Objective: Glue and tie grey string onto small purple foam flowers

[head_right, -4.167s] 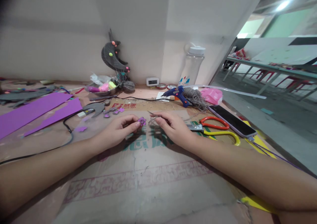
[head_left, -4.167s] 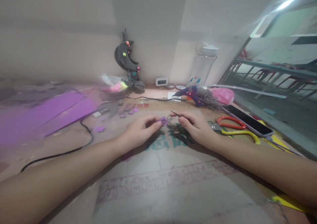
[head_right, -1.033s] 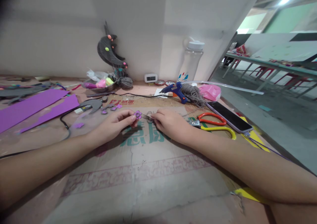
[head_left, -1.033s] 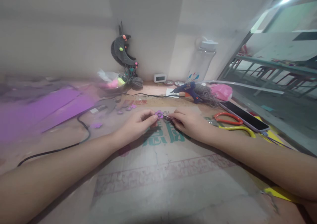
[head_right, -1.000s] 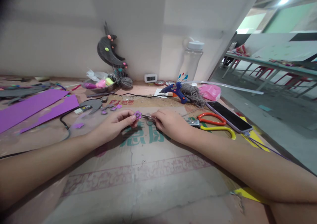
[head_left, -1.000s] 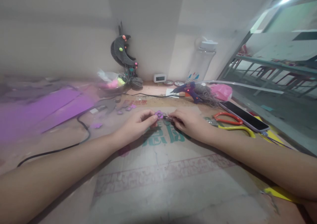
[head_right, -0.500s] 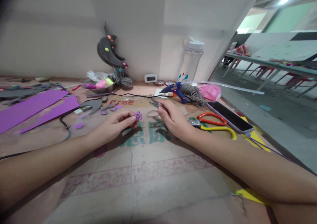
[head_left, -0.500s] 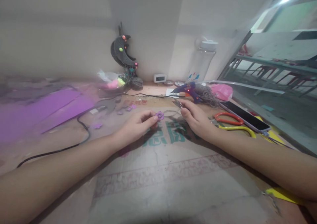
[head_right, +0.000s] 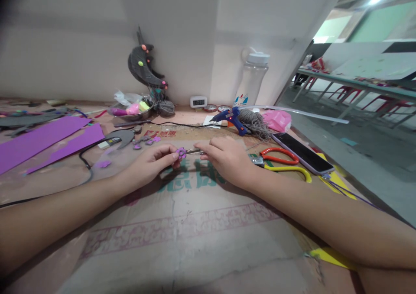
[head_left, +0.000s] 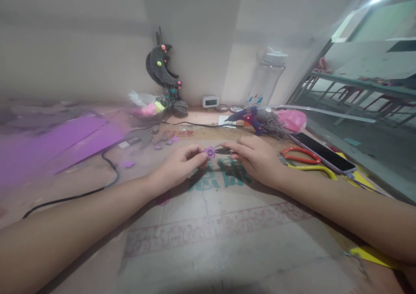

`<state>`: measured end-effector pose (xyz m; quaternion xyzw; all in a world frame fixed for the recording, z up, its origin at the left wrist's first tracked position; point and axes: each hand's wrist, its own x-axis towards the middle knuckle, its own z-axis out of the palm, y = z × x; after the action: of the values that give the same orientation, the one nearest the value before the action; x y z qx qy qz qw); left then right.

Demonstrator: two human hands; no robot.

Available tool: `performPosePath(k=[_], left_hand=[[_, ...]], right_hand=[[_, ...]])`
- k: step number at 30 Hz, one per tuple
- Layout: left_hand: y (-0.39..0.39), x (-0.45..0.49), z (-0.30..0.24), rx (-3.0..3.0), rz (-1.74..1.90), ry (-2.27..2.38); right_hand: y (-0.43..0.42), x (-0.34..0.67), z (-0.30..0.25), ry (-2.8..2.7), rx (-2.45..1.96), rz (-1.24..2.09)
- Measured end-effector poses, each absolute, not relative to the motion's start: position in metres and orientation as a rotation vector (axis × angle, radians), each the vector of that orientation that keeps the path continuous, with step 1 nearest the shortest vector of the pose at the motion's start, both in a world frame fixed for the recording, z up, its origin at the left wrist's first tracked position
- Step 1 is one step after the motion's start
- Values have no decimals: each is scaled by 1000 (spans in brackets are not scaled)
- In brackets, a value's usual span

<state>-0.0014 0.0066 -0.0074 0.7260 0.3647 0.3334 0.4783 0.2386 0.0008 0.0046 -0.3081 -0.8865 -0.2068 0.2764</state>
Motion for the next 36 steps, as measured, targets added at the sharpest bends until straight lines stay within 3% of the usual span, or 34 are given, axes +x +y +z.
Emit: performPosePath(k=[36], left_hand=[[7,-1,-5,1829,833,928]], right_hand=[[2,240,4,-2419,-816,-510]])
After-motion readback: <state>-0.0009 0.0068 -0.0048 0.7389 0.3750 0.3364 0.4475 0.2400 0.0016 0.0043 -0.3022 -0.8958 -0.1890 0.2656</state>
